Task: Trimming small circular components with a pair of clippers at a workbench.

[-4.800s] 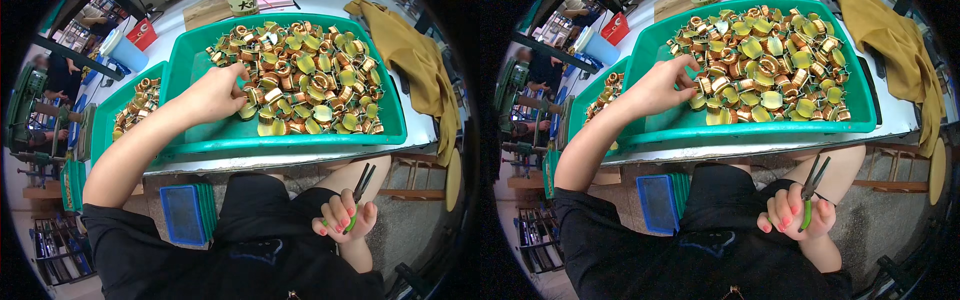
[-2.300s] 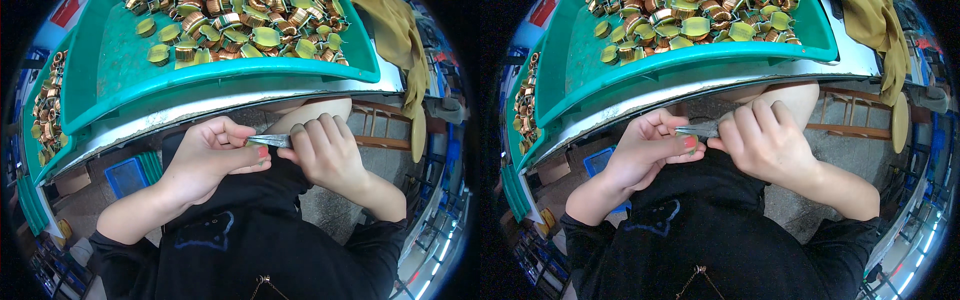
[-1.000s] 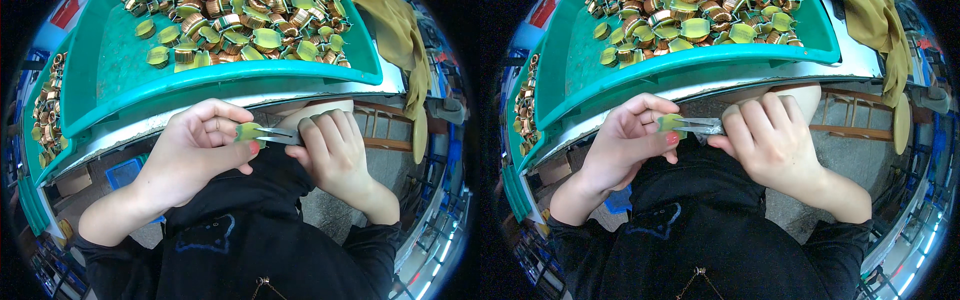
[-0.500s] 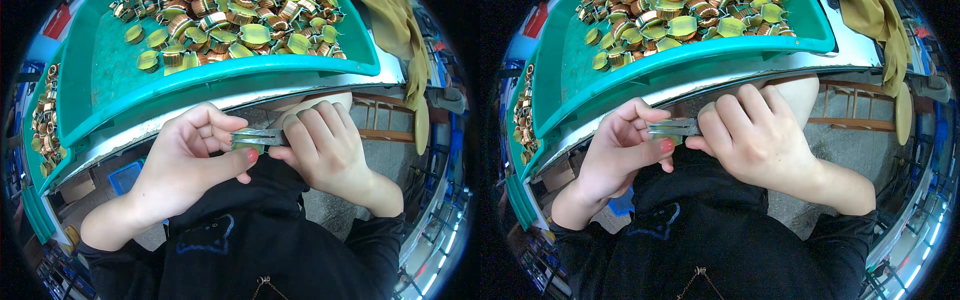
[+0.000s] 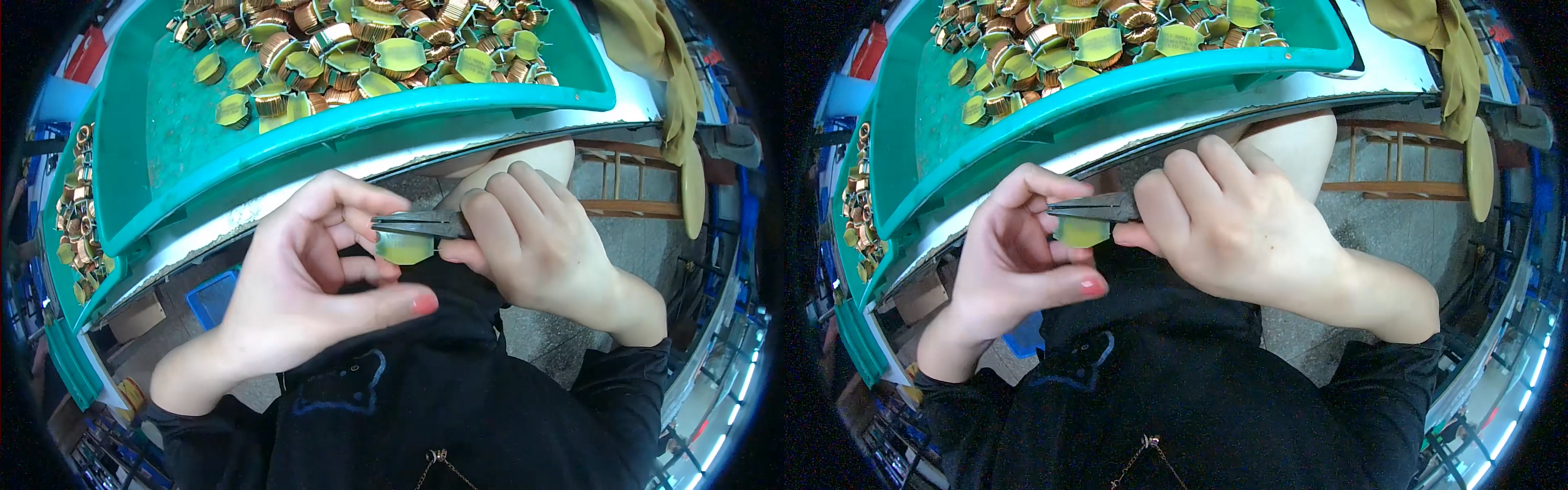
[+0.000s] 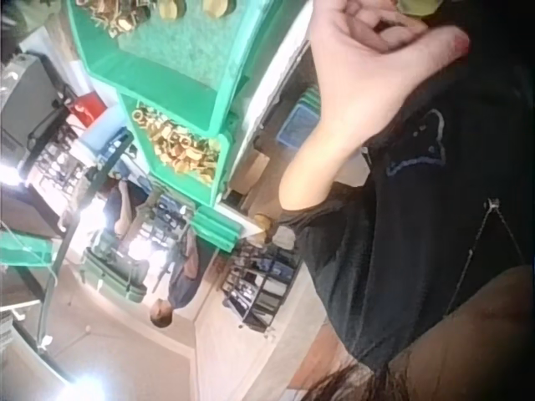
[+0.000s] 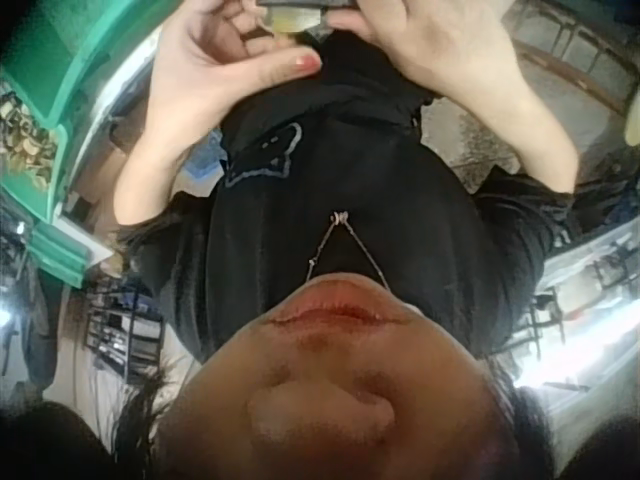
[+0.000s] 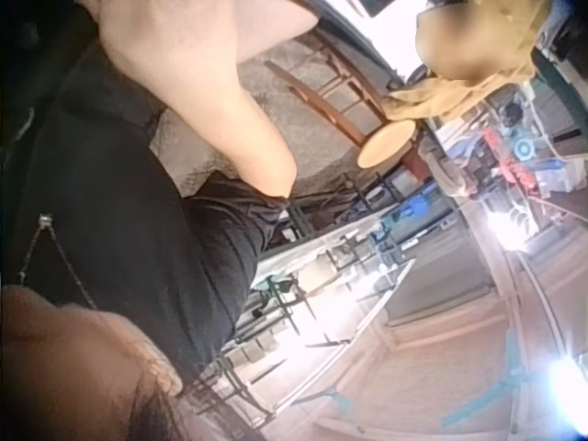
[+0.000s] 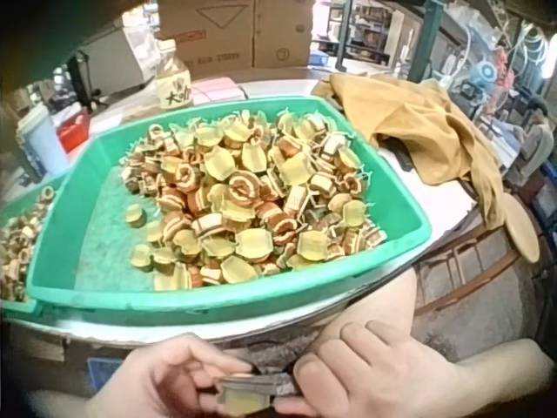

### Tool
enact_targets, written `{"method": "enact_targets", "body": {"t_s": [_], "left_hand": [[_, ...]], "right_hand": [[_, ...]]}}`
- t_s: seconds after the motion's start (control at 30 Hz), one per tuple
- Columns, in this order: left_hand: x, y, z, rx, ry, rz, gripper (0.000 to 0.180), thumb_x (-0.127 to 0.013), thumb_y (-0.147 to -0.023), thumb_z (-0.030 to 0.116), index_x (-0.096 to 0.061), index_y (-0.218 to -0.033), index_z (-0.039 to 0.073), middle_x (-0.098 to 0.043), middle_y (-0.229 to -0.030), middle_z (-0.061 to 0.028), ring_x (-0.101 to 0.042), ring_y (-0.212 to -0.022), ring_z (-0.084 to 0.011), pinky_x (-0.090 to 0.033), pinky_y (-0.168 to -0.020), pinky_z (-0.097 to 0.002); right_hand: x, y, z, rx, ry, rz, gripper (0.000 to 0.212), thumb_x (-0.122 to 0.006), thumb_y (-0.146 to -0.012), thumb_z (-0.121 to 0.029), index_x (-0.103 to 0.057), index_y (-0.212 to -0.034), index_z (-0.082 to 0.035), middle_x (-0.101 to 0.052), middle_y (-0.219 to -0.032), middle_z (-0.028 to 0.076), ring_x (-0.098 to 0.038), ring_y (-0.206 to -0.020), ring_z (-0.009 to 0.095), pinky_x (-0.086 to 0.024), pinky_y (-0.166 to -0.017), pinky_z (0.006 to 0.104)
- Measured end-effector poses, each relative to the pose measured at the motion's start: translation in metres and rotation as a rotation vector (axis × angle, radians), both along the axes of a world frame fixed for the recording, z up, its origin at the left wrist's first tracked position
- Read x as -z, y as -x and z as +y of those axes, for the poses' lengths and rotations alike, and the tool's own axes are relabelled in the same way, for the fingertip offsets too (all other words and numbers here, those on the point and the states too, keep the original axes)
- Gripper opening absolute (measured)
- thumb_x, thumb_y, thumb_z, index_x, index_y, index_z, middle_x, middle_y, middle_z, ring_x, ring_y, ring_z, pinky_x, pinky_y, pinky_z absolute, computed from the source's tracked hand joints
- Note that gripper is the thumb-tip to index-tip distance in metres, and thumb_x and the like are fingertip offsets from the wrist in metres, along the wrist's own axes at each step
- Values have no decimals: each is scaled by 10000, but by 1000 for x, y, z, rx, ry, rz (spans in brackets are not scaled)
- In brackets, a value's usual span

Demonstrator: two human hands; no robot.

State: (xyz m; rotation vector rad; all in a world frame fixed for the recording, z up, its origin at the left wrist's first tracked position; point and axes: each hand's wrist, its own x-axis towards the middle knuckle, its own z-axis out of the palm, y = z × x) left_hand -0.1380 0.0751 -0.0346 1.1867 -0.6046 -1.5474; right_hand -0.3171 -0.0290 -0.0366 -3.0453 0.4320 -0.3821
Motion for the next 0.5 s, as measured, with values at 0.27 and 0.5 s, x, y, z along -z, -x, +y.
{"method": "enact_targets", "body": {"t_s": [0.27,0.5], "left_hand": [[28,13,0,-33,340,-152,443,-666,-731,-121,-511,-1142,-62,-598,-911,-118,-611,-781,-133,-525,-718,-195],[29,18,5,-96,356,-73,455,-654,-731,-137,-506,-1156,-69,-618,-1045,-202,-637,-903,-184,-528,-762,-213]], "right_hand": [[-5,6,-2,25,-97,44,290,-564,-861,-295,-496,-827,-15,-421,-708,80,-419,-590,220,-389,-526,313],[0,5,-2,27,-75,4,290,-572,-858,-286,-496,-836,-7,-426,-704,85,-422,-584,224,-390,-519,319]]}}
